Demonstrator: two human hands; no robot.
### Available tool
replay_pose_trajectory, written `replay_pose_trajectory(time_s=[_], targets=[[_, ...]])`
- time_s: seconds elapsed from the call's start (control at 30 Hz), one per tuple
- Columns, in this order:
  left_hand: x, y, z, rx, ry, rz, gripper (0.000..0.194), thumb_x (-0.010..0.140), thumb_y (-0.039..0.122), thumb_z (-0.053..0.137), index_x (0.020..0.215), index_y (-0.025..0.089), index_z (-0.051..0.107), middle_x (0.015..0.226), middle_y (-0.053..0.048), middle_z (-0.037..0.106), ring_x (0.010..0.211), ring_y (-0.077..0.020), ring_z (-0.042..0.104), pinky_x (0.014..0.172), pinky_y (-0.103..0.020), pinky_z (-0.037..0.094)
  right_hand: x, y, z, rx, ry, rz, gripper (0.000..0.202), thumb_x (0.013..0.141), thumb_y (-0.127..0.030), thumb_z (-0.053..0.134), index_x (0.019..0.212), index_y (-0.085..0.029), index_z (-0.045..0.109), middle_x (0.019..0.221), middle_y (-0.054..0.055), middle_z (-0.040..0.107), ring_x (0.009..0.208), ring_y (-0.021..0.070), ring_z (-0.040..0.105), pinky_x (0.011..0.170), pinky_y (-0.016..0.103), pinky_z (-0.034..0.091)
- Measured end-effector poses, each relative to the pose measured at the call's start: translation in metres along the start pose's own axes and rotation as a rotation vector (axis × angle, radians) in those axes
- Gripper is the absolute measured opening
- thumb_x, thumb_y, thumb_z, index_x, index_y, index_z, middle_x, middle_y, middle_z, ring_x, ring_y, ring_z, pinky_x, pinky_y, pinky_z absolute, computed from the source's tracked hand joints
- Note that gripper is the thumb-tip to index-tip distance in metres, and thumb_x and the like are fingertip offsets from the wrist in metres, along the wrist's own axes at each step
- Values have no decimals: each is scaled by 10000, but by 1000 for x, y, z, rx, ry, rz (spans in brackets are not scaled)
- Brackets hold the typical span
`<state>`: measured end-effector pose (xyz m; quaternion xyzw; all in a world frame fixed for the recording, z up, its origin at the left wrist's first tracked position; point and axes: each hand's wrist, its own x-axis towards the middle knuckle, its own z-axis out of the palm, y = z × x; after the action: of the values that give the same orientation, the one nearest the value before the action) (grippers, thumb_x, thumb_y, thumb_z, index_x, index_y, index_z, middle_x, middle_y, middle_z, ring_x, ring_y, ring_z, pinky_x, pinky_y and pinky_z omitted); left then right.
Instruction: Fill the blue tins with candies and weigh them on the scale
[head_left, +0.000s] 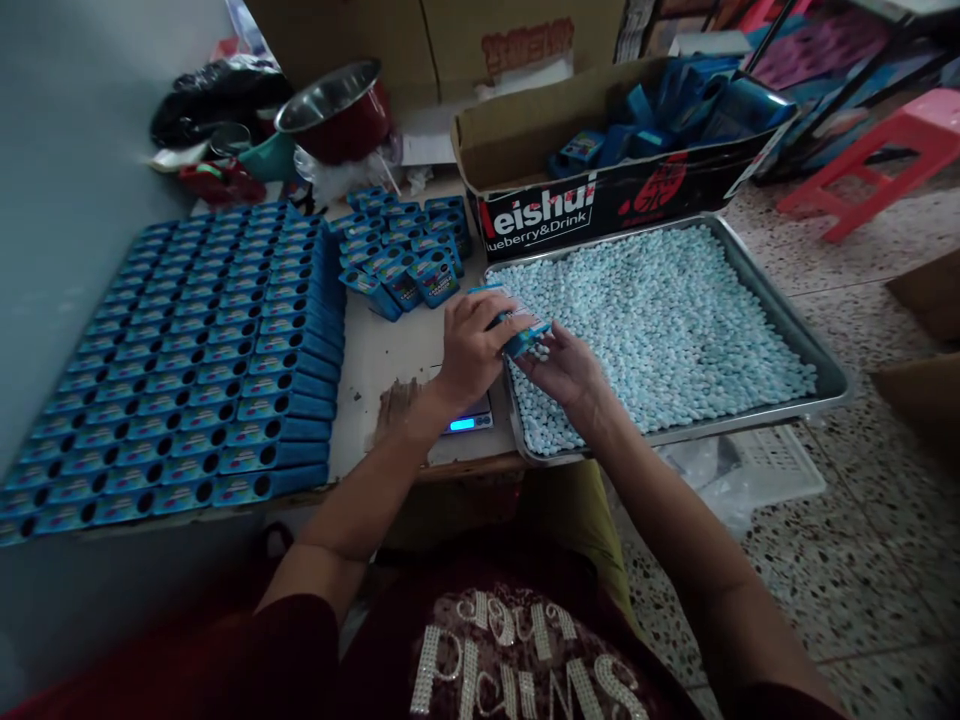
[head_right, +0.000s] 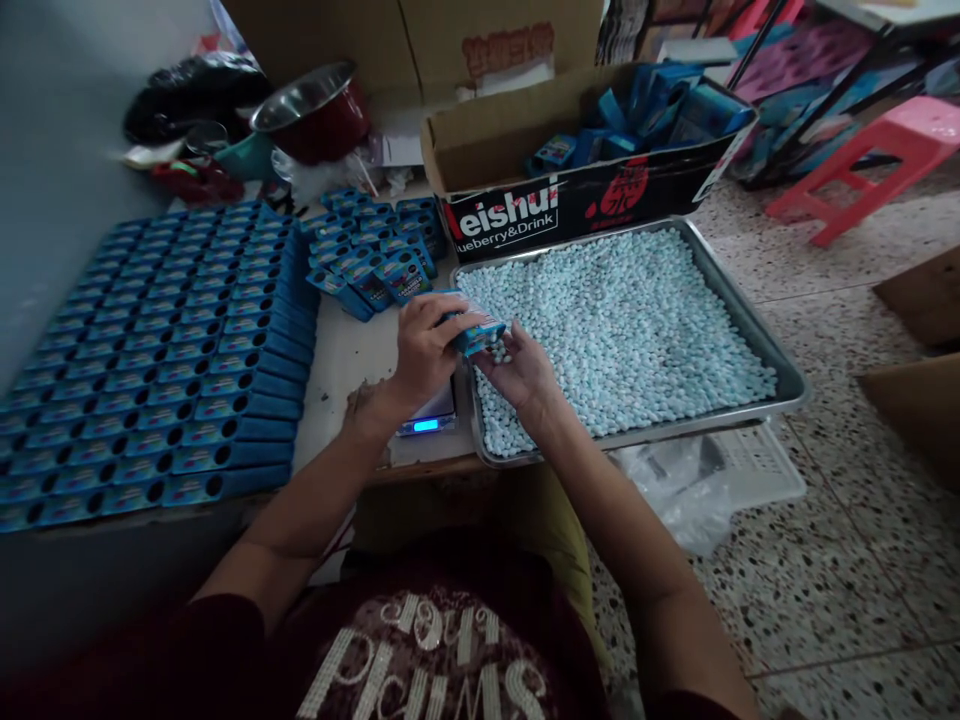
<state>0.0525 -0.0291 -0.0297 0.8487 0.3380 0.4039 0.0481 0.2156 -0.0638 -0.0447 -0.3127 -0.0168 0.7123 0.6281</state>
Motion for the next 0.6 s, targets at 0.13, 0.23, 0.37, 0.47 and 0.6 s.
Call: replay_pose_trajectory(time_s=[0.13, 0.23, 0.37, 0.47, 0.6], targets=[[0, -6, 5, -164, 52, -206, 236, 978, 185, 756, 1167, 311, 819, 1190, -43, 803, 1184, -285, 707, 1101, -460, 535, -16, -6, 7, 57, 120, 30, 244, 1131, -240, 445, 967, -222, 625, 809, 40, 716, 842, 203, 753, 793, 346, 717], [-8, -12, 0, -431, 160, -411, 307, 864, 303, 914, 1141, 265, 788, 1138, -45, 805, 1121, -273, 743, 1055, -417, 584, -21, -11, 6, 13, 150, 99, 172, 1080, -166, 505, 1003, -189, 657, 852, 83, 738, 884, 217, 781, 764, 302, 720], [-36, -25, -18, -756, 237, -722, 484, 706, 360, 1016, 1074, 226, 730, 1045, -23, 795, 1014, -239, 763, 1003, -396, 627, -11, -19, -7, -127, 91, 124, 181, 1002, -100, 615, 1147, -157, 708, 921, 90, 748, 812, 162, 758, 652, 194, 674], [-67, -34, -31, -888, 226, -855, 546, 653, 358, 1037, 1065, 216, 709, 1009, -11, 797, 960, -216, 766, 990, -391, 640, -4, -24, -13, -248, 81, 85, 147, 995, -106, 655, 1120, -165, 703, 889, 62, 729, 651, 101, 660, 526, 125, 586], [-98, -34, -42, -846, 140, -932, 590, 668, 374, 1034, 1150, 231, 725, 1066, -22, 824, 1001, -232, 784, 995, -399, 647, -7, -26, 1, -364, 223, 101, 92, 979, -83, 637, 1017, -166, 652, 887, 99, 737, 568, 86, 609, 462, 125, 541]])
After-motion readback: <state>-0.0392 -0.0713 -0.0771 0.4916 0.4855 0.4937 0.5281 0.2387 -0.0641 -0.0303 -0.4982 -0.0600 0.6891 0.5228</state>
